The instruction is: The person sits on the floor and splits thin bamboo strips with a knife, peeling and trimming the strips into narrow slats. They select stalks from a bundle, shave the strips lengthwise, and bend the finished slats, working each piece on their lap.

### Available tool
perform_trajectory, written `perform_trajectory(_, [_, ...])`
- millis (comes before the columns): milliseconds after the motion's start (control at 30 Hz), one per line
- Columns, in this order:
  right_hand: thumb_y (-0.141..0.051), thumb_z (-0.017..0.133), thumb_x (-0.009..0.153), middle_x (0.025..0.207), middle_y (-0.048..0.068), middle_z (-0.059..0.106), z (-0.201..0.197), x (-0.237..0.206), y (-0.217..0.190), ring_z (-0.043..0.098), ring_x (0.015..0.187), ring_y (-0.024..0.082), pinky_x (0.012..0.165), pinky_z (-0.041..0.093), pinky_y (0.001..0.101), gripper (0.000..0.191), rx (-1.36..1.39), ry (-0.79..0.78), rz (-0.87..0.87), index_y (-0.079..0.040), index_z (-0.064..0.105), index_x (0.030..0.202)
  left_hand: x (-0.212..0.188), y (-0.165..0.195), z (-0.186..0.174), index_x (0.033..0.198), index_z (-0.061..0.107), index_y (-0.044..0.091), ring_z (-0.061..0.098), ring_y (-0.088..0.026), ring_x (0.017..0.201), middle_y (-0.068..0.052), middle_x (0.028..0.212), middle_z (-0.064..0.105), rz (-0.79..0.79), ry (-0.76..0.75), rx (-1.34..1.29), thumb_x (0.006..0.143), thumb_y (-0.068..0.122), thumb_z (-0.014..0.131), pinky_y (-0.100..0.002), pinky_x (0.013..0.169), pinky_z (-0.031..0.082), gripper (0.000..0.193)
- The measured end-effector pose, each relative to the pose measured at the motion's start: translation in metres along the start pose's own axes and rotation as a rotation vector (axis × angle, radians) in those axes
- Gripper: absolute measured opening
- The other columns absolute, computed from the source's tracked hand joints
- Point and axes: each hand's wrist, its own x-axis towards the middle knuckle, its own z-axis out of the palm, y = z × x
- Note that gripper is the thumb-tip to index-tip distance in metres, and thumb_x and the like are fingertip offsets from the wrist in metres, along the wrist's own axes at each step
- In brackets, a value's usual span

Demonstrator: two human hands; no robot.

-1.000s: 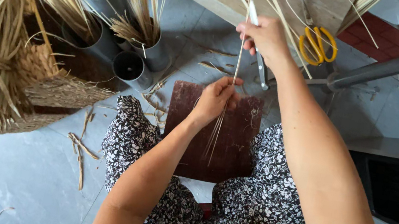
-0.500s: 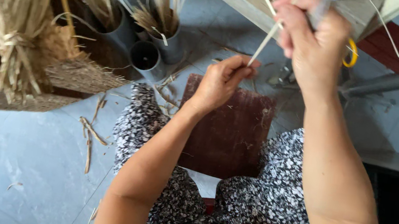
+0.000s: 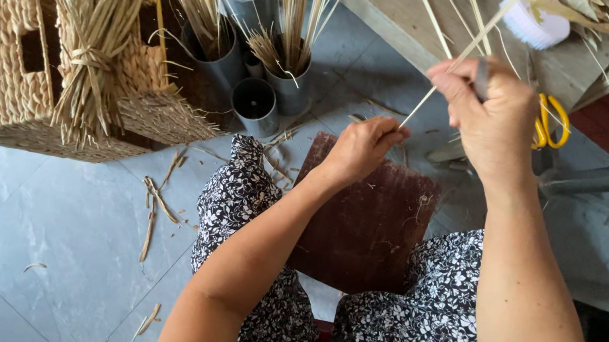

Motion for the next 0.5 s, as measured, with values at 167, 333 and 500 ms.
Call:
perform_trajectory(167, [0.0, 0.07, 0.104, 0.094, 0.005, 0.074, 0.003, 0.002, 0.006, 0.054, 0.062, 0.004, 0.054, 0.043, 0.0207, 0.004, -0.024, -0.023, 0.051, -0.001, 0.074, 0.103, -0.001, 0.004, -0.007, 0.107, 0.072, 0.007, 0.074, -0.031, 0.095, -0.013, 0.103, 0.075, -0.003, 0.017, 0.037, 0.098, 0.017, 0.066, -0.04, 0.082, 0.058, 0.014])
perform_trajectory(333, [-0.001, 0.068, 0.108, 0.099, 0.009, 0.074, -0.016, 0.017, 0.01, 0.056, 0.059, 0.004, 0.049, 0.041, 0.0209, 0.014, 0.145, 0.188, 0.045, -0.001, 0.066, 0.094, -0.001, 0.017, -0.025, 0.129, 0.062, 0.008, 0.066, -0.031, 0.104, -0.015, 0.114, 0.066, 0.079, 0.398, 0.104, 0.093, 0.013, 0.072, -0.039, 0.084, 0.055, 0.038])
perform_trajectory(500, [0.004, 0.066, 0.12, 0.093, 0.016, 0.072, -0.032, 0.054, 0.021, 0.054, 0.053, 0.014, 0.044, 0.035, 0.0257, 0.019, 0.299, 0.4, -0.056, 0.001, 0.058, 0.102, 0.007, -0.011, -0.029, 0.132, 0.06, 0.005, 0.063, -0.021, 0.105, -0.008, 0.12, 0.062, -0.016, 0.717, -0.189, 0.1, 0.009, 0.069, -0.033, 0.093, 0.053, 0.034])
